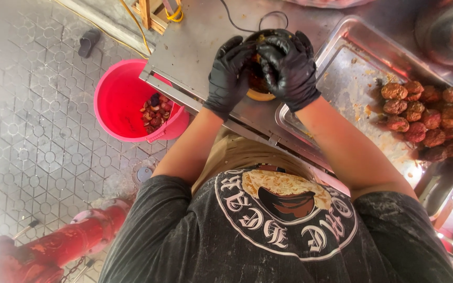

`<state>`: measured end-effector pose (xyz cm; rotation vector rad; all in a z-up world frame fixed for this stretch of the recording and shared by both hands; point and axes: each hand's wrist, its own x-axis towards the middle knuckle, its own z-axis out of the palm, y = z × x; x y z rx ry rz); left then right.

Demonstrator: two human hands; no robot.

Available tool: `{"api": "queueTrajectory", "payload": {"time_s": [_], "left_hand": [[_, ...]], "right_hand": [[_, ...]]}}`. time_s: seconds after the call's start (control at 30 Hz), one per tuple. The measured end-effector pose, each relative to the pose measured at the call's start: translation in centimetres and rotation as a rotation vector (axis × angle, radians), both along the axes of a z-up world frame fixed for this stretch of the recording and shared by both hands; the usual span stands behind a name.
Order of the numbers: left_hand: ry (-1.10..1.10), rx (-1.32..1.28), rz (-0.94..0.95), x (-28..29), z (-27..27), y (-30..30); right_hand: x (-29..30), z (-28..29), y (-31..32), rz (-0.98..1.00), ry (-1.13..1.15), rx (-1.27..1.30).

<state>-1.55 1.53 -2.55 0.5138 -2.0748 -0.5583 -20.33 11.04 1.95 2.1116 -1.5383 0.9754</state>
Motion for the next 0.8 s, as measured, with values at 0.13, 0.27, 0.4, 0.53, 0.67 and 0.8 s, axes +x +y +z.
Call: {"api": "queueTrajectory", "payload": {"time_s": [0.13,0.27,0.4,0.53,0.67,0.8], "left_hand": [[0.051,-0.026,0.029,-0.1,-0.1,-0.6],[-0.003,-0.021,0.010,0.1,1.6,0.2],[0.017,-0.008,-0.019,-0.1,1.8,0.2],[0.035,0.039,-0.046,-0.4,1.6,0.2],[0.089,0.056,-0.037,-0.7,0.6,-0.1],[0.111,0.055,-0.056,-0.3,1.0,-0.2]], "right_hand": [[-0.1,-0.4,-0.3,-0.005,-0.107,0.029],[-0.7,-1.1,-0.1,-0.008,-0.196,0.016],[-1.0,-1.6,0.3,-0.023,-0.159,-0.055],[-0.6,-0.6,0.8,-0.062,-0.086,-0.015],[-0.4,-0.2,1.0,-0.077,-0.064,0.030],[0.0,0.8,0.7,-0.062,-0.054,0.046]]}}
